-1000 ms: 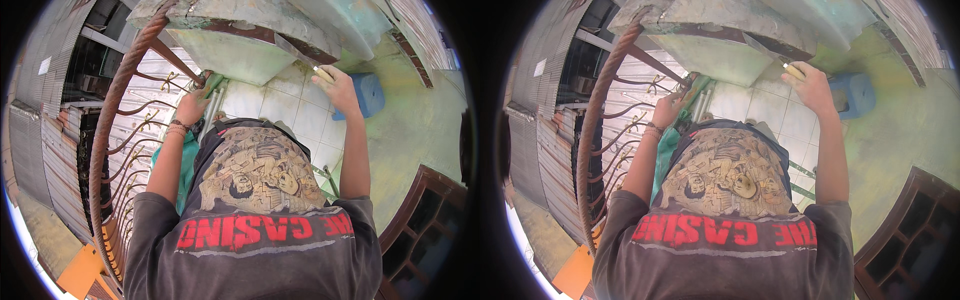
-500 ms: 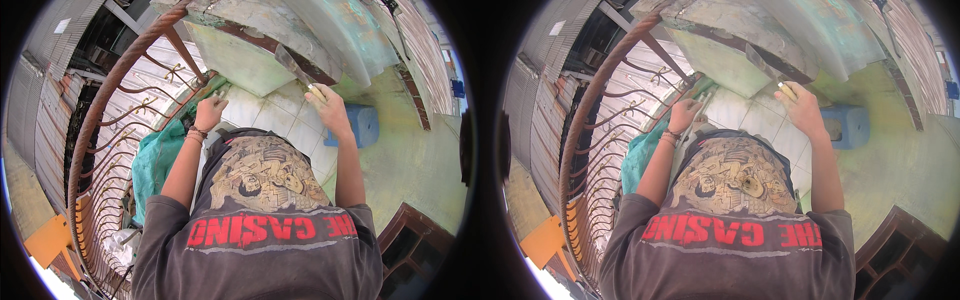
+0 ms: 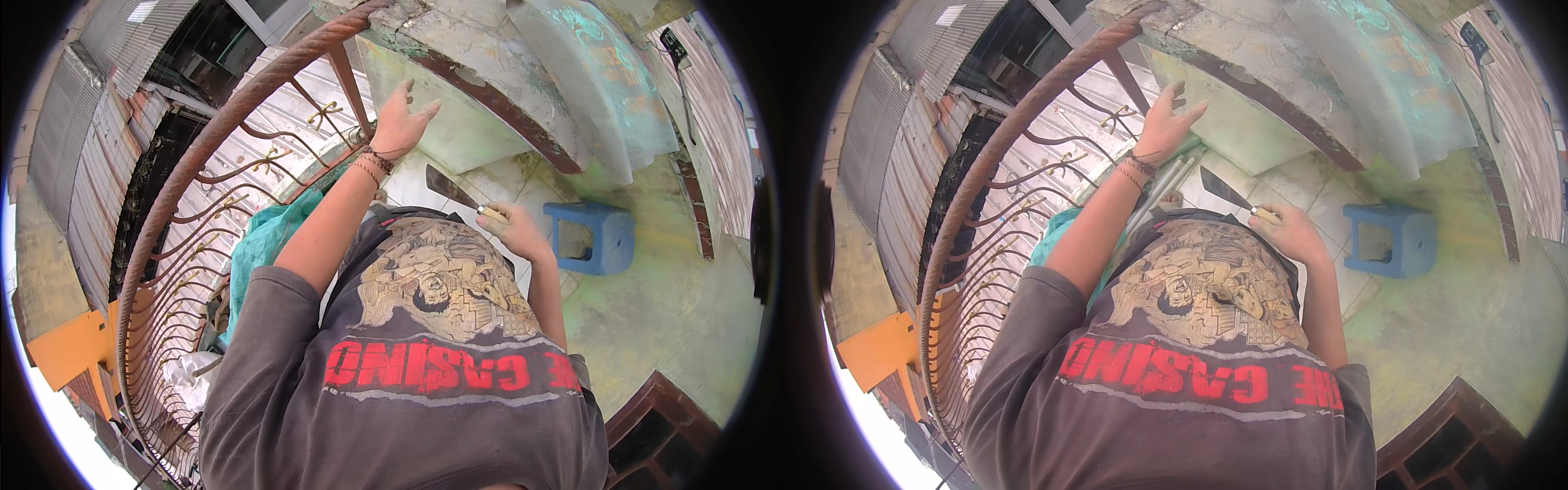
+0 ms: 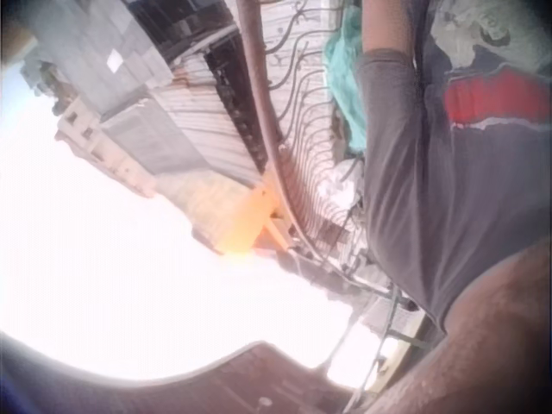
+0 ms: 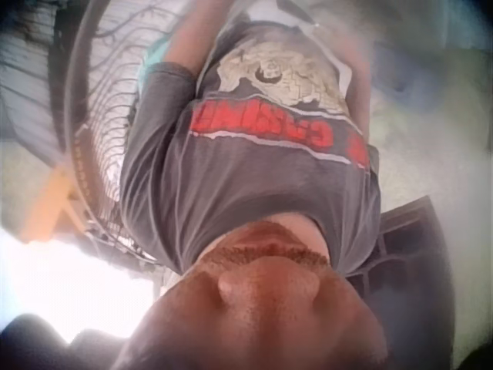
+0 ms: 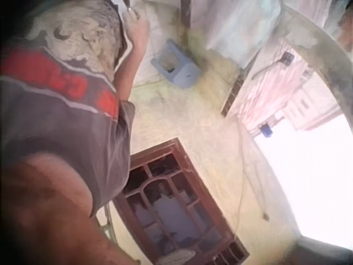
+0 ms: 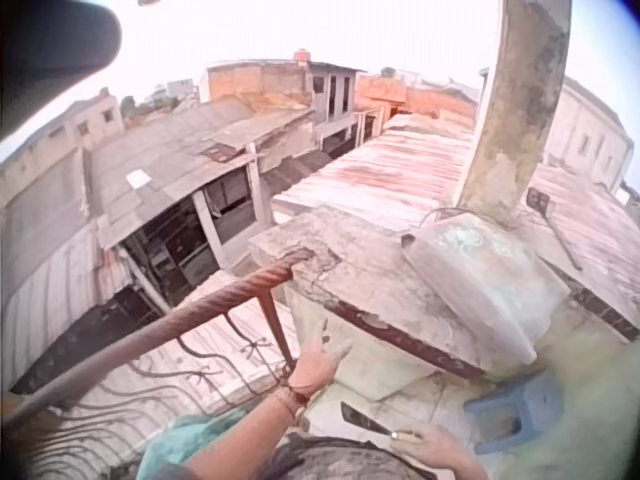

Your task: The person applies mortar to a concrete structure using a trowel, smoothing the surface around a thick metal rod. The person repeatedly scoops and spreads the mortar along the rod's length.

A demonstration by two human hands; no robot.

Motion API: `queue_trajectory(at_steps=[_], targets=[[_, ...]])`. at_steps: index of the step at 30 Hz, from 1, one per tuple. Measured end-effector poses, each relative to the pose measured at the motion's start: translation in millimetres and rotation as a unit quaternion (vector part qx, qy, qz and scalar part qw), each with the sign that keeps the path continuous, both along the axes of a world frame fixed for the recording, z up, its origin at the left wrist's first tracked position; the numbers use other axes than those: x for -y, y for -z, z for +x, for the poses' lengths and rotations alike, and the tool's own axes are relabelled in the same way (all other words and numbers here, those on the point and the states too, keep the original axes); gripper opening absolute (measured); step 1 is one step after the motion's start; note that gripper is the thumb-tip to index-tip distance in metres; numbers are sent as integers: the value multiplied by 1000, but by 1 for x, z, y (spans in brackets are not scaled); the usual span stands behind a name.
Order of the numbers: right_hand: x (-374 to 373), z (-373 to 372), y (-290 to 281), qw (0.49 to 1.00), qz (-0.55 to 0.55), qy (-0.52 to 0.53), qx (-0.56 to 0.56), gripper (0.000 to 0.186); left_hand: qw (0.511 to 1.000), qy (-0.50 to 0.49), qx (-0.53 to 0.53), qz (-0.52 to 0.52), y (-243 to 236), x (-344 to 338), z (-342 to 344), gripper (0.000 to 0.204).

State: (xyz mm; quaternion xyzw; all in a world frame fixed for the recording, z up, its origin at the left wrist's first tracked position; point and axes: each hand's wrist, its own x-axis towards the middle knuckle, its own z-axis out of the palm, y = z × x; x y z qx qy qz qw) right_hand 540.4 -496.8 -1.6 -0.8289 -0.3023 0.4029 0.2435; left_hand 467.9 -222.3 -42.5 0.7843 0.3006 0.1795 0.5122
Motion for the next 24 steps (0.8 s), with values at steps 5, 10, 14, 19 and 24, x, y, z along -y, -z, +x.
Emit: queue_trajectory(at_steps=[5, 10, 14, 19, 24], targets=[[-22, -8, -22, 998, -11, 59, 6, 45, 978, -2, 102, -182, -4, -13, 53, 103], [-19, -9, 3, 971, 39, 194, 135, 41, 971, 124, 113, -169, -4, -23, 32, 99], [-73, -21, -40, 978, 110, 128, 125, 42, 987, 80, 24, -134, 2, -24, 5, 89], [-137, -33, -97, 965, 51, 134, 220, 42, 957, 104, 33, -270, -34, -13, -10, 89], [-175, -31, -123, 955, -7, 162, 248, 38, 918, 159, 103, -348, -63, -17, 7, 92]])
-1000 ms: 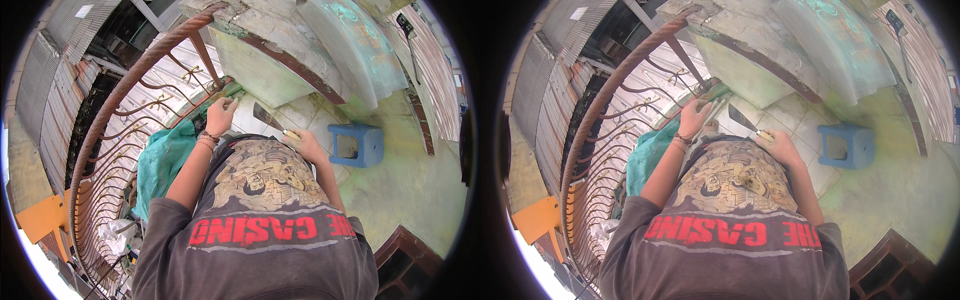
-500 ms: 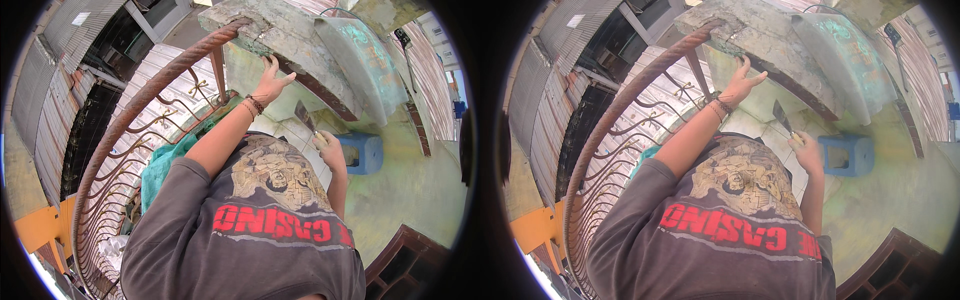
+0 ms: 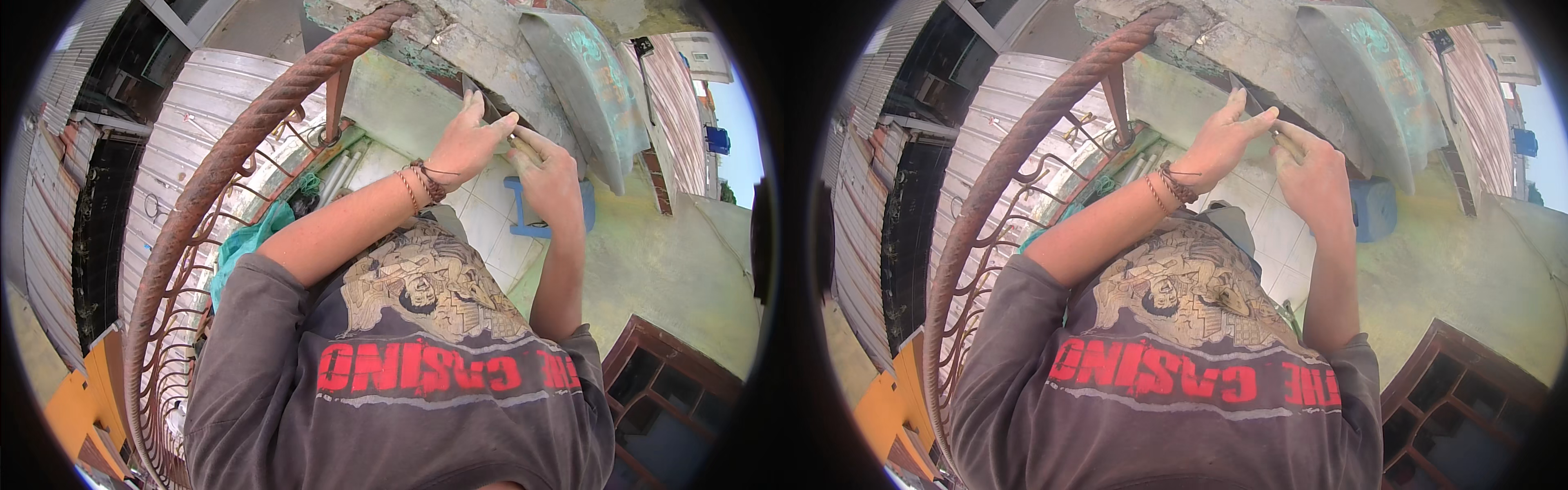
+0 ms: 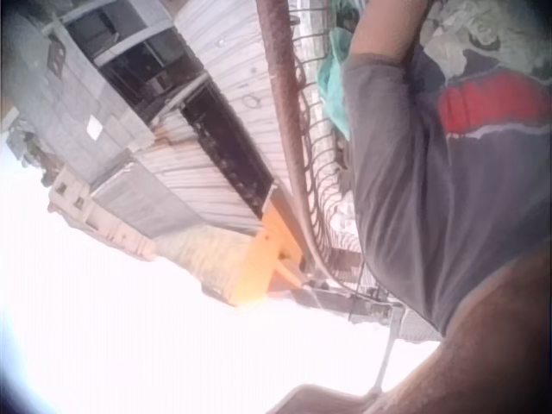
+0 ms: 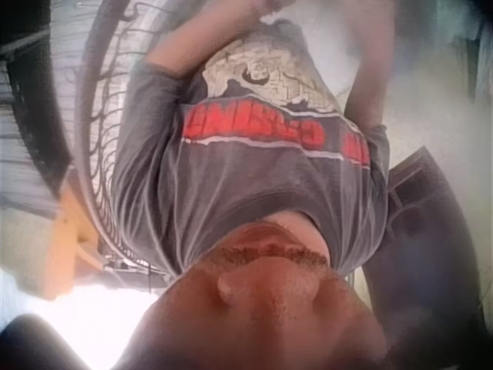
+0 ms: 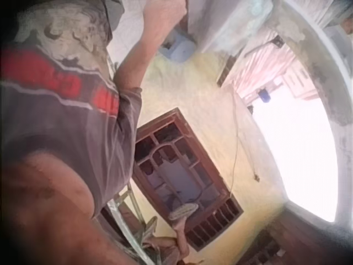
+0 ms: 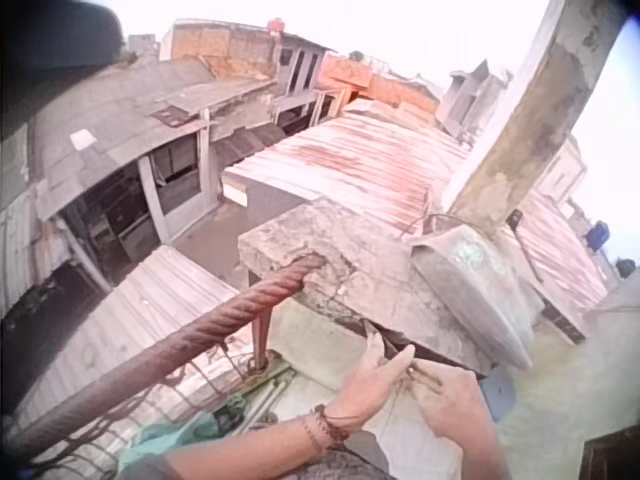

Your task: The person applies mortar to a concrete structure using a trowel, smoothing the surface around a thick metal rod. The person repeatedly scoops and spreads the mortar along the rod's length.

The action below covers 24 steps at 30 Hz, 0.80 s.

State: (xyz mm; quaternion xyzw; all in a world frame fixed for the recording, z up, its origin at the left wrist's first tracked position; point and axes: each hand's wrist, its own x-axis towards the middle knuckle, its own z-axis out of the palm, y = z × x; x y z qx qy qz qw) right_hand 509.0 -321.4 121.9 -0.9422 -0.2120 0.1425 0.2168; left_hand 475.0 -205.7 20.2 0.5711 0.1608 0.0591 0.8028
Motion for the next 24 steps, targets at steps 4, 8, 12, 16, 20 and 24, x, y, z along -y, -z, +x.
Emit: queue_trajectory(at_steps=[4, 8, 12, 16, 20, 24], targets=[[2, -4, 8, 1000, 21, -2, 9, 36, 998, 30, 26, -56, 0, 3, -3, 100], [-8, -3, 1, 1000, 1, 2, -15, 32, 994, 11, 81, -69, 10, 11, 2, 100], [-5, -3, 1, 1000, 16, 2, 1, 28, 995, 17, 91, -28, 10, 12, 2, 96], [-10, 4, -3, 999, -14, 4, -38, 32, 996, -6, 79, -50, 8, 15, 3, 96], [-4, 5, 6, 999, 20, -7, -26, 33, 994, -15, 97, -38, 10, 15, 2, 94], [-1, 9, 5, 998, 49, -5, -50, 36, 994, -24, 110, -11, 14, 16, 1, 91]])
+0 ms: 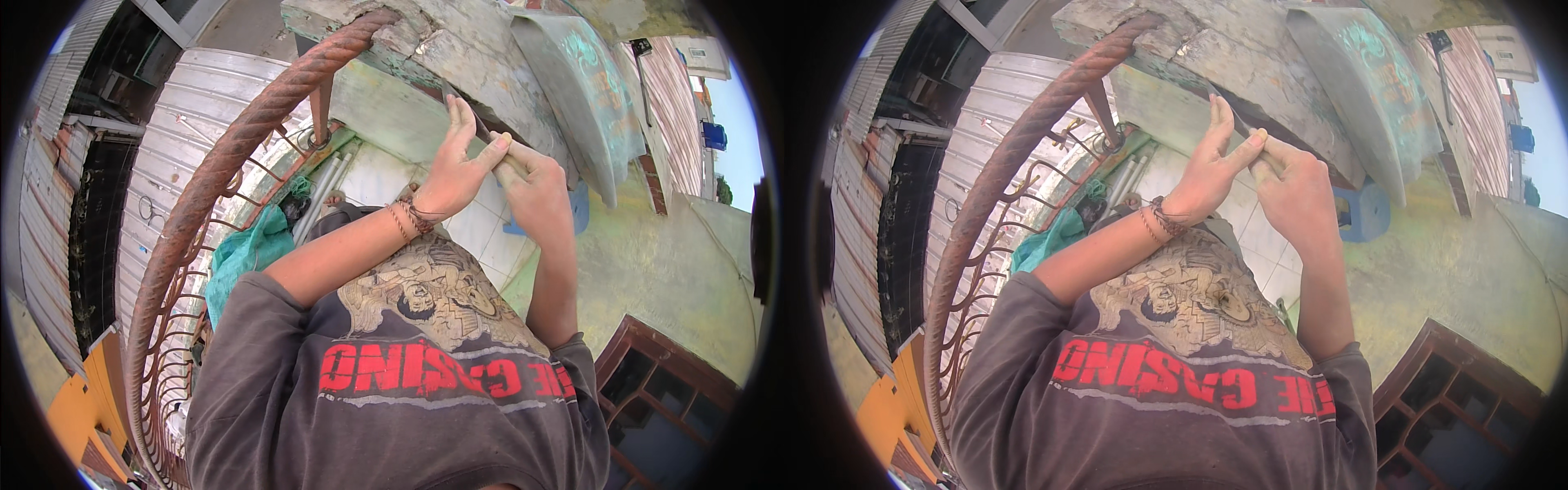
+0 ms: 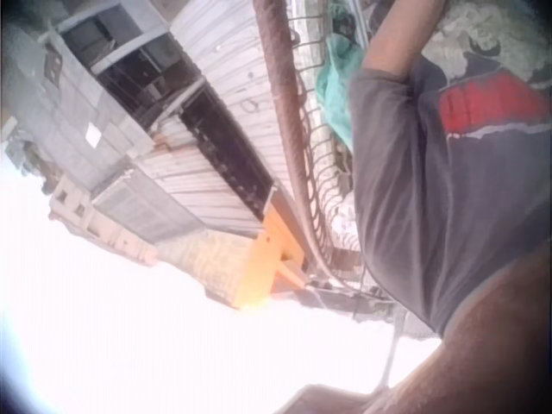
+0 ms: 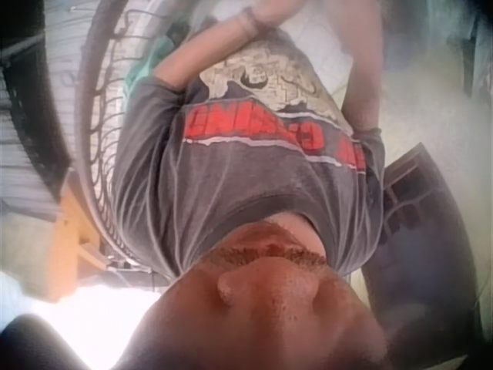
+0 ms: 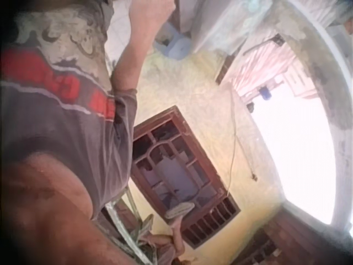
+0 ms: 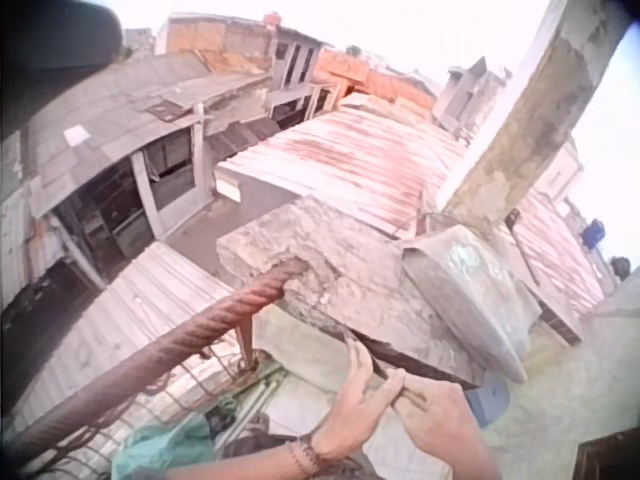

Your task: The person applies mortar to a concrete structure using a trowel, smoothing the surface around a thick metal rod. The person repeatedly scoops and spreads the mortar along the rod's length.

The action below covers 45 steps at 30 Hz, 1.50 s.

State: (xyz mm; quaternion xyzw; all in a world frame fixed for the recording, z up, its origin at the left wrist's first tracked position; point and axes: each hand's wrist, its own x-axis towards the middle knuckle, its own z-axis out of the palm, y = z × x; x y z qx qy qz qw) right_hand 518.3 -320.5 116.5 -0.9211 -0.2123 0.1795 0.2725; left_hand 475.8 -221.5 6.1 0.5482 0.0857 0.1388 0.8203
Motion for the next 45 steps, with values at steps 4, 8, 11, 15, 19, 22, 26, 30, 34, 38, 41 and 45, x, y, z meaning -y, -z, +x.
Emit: queue_trajectory(at_steps=[4, 8, 11, 15, 19, 22, 26, 30, 34, 38, 41, 45], targets=[[3, -1, 6, 999, 30, -3, 13, 37, 998, -14, -4, 56, 4, 0, 0, 92], [11, -5, 20, 997, 74, 23, -7, 38, 996, -1, 2, 92, 7, -2, -6, 90], [17, -6, 26, 996, 83, 41, -10, 38, 995, 20, -8, 99, 8, -1, -8, 89], [4, -4, 30, 999, 34, 26, -5, 37, 995, -12, -21, 93, 17, -1, -5, 95], [9, -10, 24, 998, 57, 32, 18, 36, 996, 26, -14, 85, 16, -4, -7, 95], [10, -5, 23, 999, 45, 24, 15, 37, 998, 21, -8, 61, 17, -1, -5, 95], [6, -13, 15, 998, 18, 57, -12, 37, 998, 25, -5, 63, 21, 1, -10, 95], [5, -9, 11, 999, 20, 33, 26, 37, 998, 67, 4, 18, 15, -6, -7, 93], [6, -9, 15, 998, 41, 10, 44, 37, 998, 57, 12, 23, 13, -6, -7, 94], [4, -4, 6, 999, 8, 19, 27, 37, 998, 61, 17, 18, 13, -6, -5, 95], [10, -10, 4, 999, 10, 24, 38, 37, 997, 60, 10, 52, 10, -1, -10, 96], [-1, 1, 11, 999, 14, 10, 28, 35, 999, 14, 6, 34, 17, -1, -1, 97]])
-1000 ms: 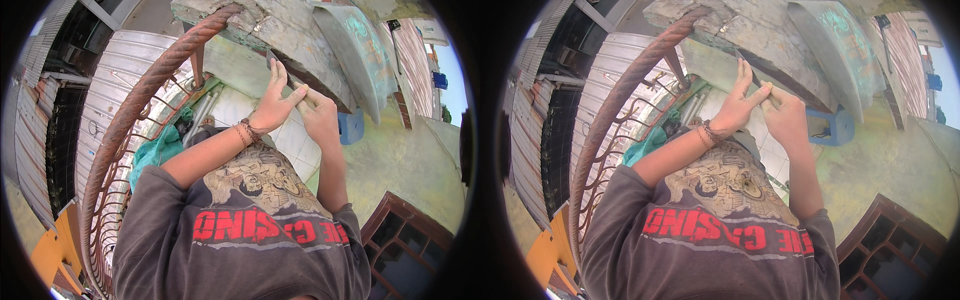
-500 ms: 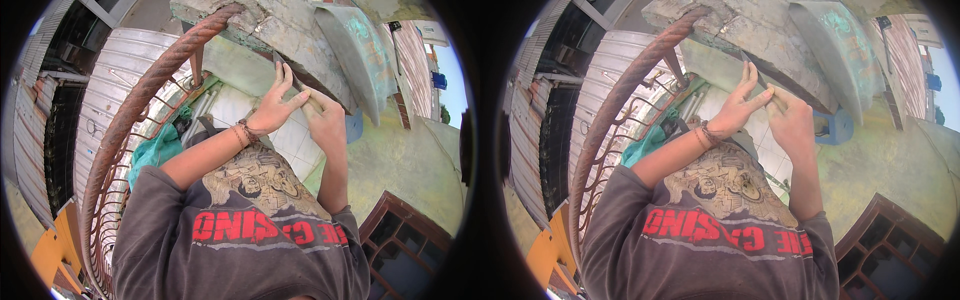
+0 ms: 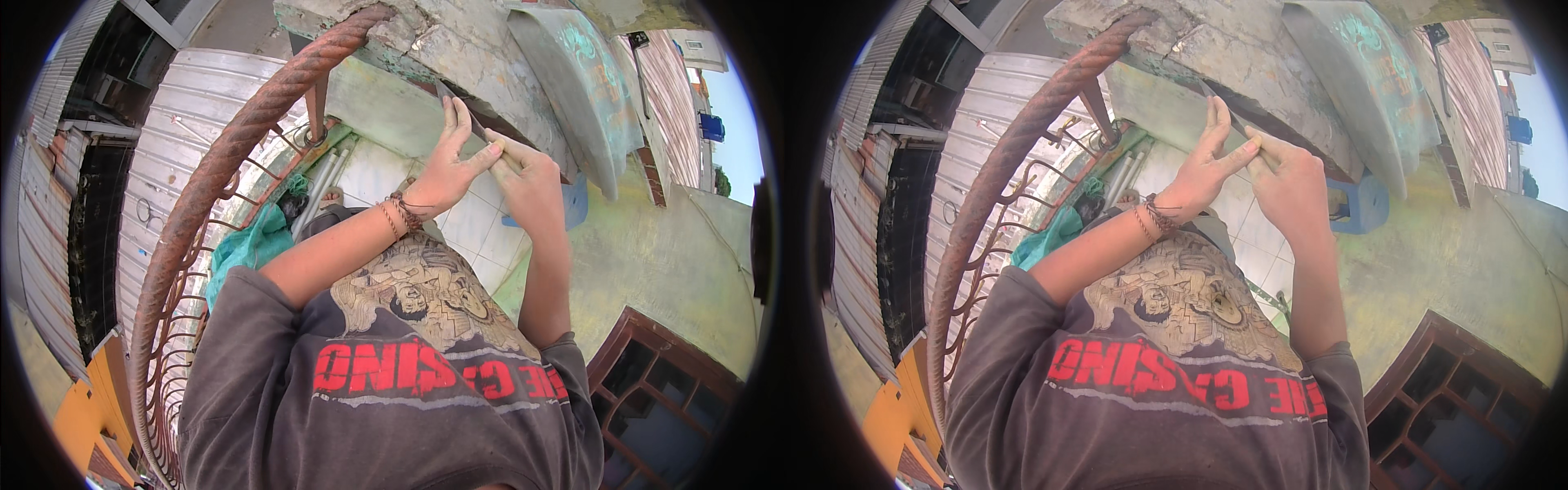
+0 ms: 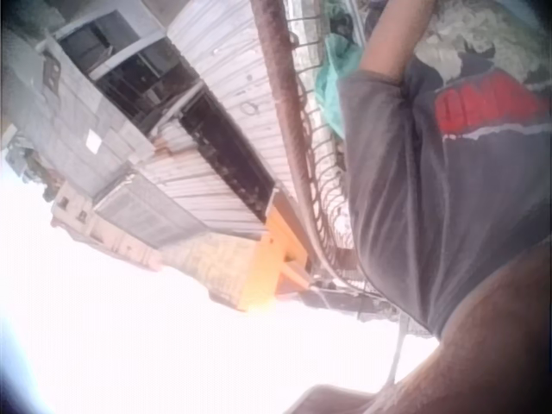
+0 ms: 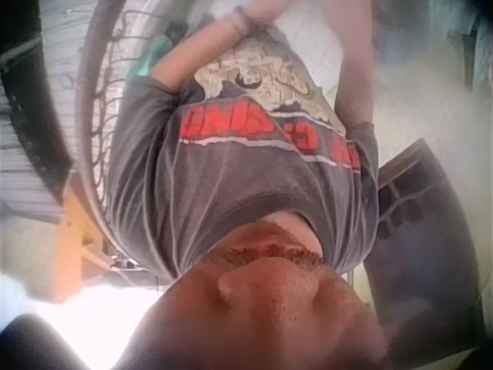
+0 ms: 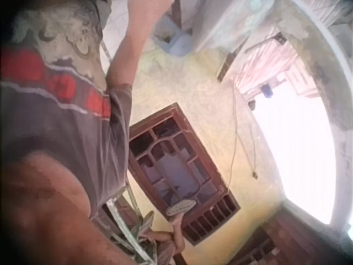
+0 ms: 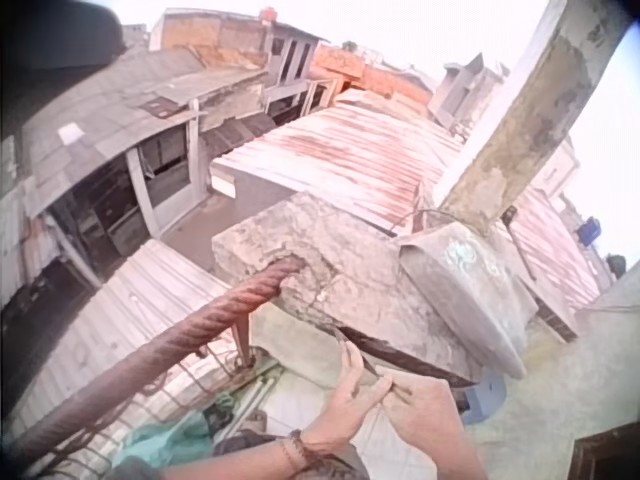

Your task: The person applies mortar to a concrete structure using a trowel, smoothing the surface around a thick metal rod. The person repeatedly scoops and spreads the mortar along the rod's length.

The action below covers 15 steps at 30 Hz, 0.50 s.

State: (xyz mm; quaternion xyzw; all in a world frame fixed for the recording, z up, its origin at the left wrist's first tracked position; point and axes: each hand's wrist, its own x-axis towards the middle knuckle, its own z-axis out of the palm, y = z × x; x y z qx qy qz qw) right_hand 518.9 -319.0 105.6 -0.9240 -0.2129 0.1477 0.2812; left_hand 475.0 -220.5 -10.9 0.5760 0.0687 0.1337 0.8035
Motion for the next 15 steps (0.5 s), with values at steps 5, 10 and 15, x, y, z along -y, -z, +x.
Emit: queue_trajectory(at_steps=[5, 10, 15], targets=[[-5, -13, -15, 998, -38, 36, -33, 36, 999, 44, -1, -16, -9, -7, -11, 98], [-8, -4, -9, 998, -48, -12, -34, 42, 998, 25, 5, -54, 3, -6, -4, 99], [13, -4, -13, 993, 9, -46, -108, 49, 997, 59, -6, -57, -4, -9, -10, 100]])
